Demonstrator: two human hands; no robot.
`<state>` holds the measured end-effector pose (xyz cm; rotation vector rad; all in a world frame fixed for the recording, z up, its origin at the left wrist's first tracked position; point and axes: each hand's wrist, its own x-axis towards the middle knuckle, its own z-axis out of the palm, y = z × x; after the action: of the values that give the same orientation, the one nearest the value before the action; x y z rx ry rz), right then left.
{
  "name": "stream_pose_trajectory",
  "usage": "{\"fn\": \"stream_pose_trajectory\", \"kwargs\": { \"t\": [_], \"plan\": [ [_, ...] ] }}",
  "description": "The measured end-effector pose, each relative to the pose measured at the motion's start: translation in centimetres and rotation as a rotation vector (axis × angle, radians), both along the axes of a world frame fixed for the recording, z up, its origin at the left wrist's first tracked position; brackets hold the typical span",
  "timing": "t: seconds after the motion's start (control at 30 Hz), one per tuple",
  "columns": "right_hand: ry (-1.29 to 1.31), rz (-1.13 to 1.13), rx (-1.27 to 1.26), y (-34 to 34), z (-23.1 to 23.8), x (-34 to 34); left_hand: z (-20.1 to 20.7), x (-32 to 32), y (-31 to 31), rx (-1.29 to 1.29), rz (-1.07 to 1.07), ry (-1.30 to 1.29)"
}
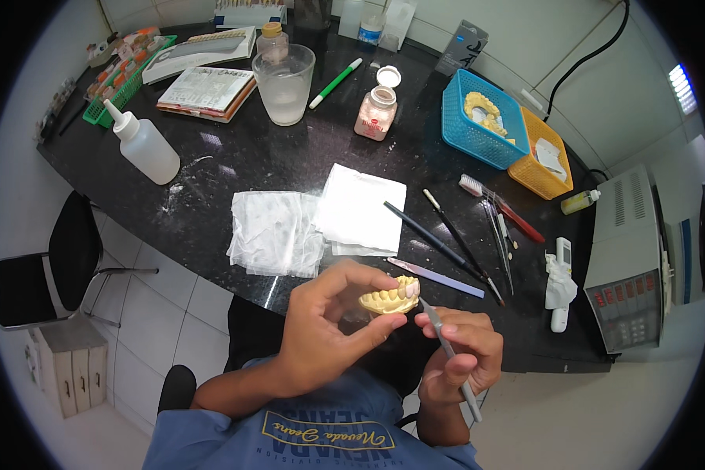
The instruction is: The person uses a fine brush to apply a pink substance to a yellow denture model held in their left hand. They then switch to a metal tool to scrape and smooth the surface of the denture, focusing on the gum and tooth areas. The person repeatedly switches between the brush and the metal tool to refine the shape and finish of the denture.
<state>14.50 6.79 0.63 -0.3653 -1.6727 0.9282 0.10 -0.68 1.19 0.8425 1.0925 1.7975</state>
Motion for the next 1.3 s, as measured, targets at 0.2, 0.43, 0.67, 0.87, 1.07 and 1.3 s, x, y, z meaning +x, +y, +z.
{"fn": "stream_pose_trajectory", "kwargs": {
  "t": [0.2,0.43,0.67,0.87,1.07,1.3],
  "plan": [
    [-0.081,-0.066,-0.014,-0.6,0.4,-0.7,-0.5,-0.4,-0.1,0.046,0.023,0.213],
    [-0.025,0.053,-0.308,-0.1,0.9,-0.4,0.8,-1.0,0.0,-0.003,-0.100,-0.151],
    [-0.148,0.045,-0.182,0.1,1.0,-0.9,0.8,-2.0,0.4,-0.013,-0.214,-0.394],
    [-0.222,-0.022,-0.075,0.3,1.3,-1.5,1.3,-1.2,0.9,-0.022,-0.186,-0.520],
    [-0.208,-0.110,-0.030,-0.1,1.0,-1.7,0.6,-0.3,0.9,-0.039,-0.102,-0.518],
    [-0.274,-0.154,-0.115,2.1,2.7,-0.8,1.9,-0.9,0.5,-0.135,-0.262,-0.537]
  ]
}}
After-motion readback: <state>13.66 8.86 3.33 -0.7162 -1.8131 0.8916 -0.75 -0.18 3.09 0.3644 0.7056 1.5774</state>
